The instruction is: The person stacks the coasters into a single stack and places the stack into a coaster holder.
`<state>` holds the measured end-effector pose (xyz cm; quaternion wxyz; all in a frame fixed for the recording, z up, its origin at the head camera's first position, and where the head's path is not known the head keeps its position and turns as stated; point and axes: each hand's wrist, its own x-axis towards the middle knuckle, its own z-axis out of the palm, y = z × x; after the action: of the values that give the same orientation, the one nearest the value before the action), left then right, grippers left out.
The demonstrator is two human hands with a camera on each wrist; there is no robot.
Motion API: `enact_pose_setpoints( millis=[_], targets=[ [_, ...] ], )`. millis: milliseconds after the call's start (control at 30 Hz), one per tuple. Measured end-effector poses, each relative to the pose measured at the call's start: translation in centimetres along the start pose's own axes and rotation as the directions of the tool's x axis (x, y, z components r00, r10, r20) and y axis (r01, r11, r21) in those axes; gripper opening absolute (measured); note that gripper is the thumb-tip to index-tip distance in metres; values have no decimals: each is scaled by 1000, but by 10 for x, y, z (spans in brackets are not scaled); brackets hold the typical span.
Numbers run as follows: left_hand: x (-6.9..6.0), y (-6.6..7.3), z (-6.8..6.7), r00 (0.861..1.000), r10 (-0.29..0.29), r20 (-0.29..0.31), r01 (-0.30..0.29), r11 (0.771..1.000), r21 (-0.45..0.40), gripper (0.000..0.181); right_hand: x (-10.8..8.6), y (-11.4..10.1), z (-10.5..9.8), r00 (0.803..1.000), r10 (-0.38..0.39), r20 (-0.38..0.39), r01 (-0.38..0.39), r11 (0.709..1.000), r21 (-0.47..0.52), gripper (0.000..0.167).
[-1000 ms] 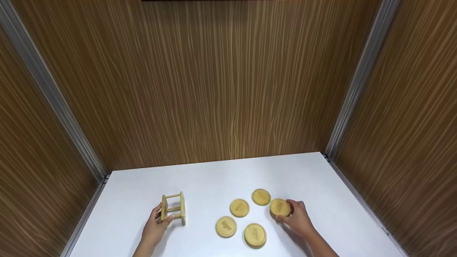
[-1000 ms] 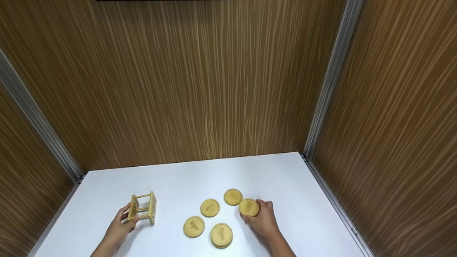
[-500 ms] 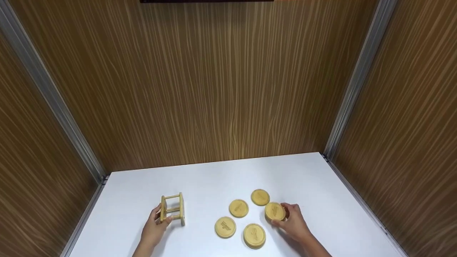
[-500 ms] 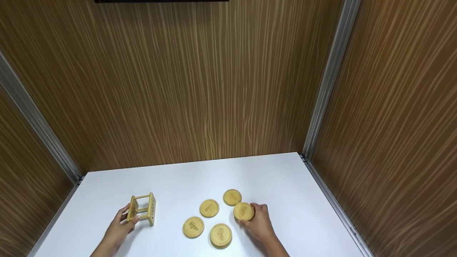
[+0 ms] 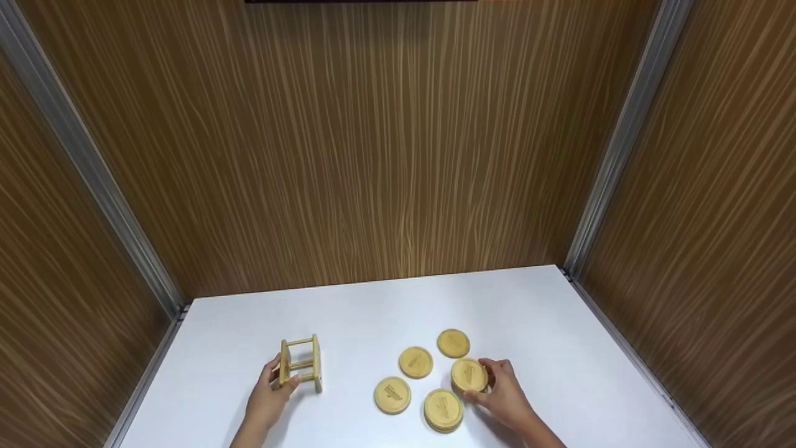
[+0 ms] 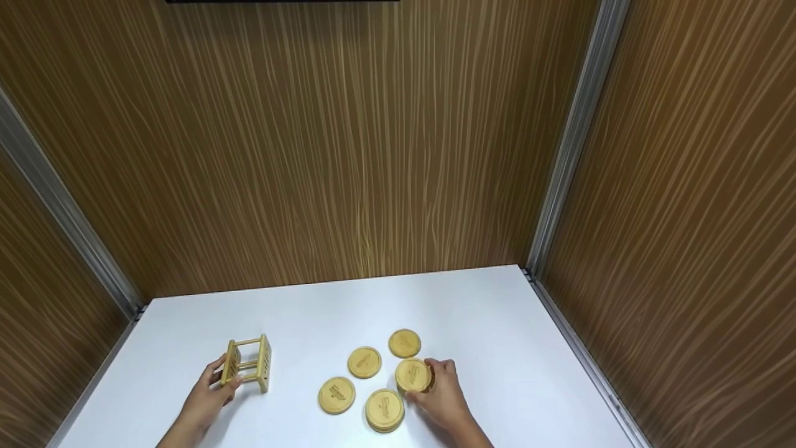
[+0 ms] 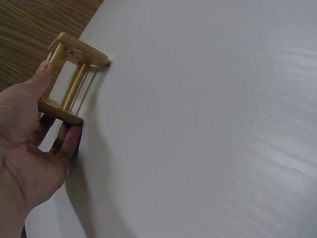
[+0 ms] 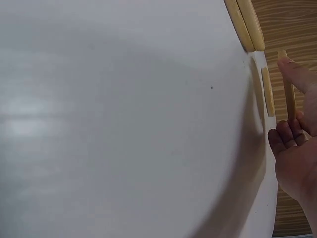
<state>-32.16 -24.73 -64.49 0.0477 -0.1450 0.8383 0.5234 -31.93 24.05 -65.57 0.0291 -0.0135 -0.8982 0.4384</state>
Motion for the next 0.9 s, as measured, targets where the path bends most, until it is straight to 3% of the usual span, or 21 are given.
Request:
enact_pose_setpoints(
  millis=[467,900],
  targets=[
    [2,-3,-2,1000,-22,23,22,999,-29,86,-12,-15,7,997,32,71,-34,999,30,86],
    [-2,-2,-1,1000,-3,9,3,1000,-15,86,-22,-20,13,994,-39,106,37,999,21,86]
  ],
)
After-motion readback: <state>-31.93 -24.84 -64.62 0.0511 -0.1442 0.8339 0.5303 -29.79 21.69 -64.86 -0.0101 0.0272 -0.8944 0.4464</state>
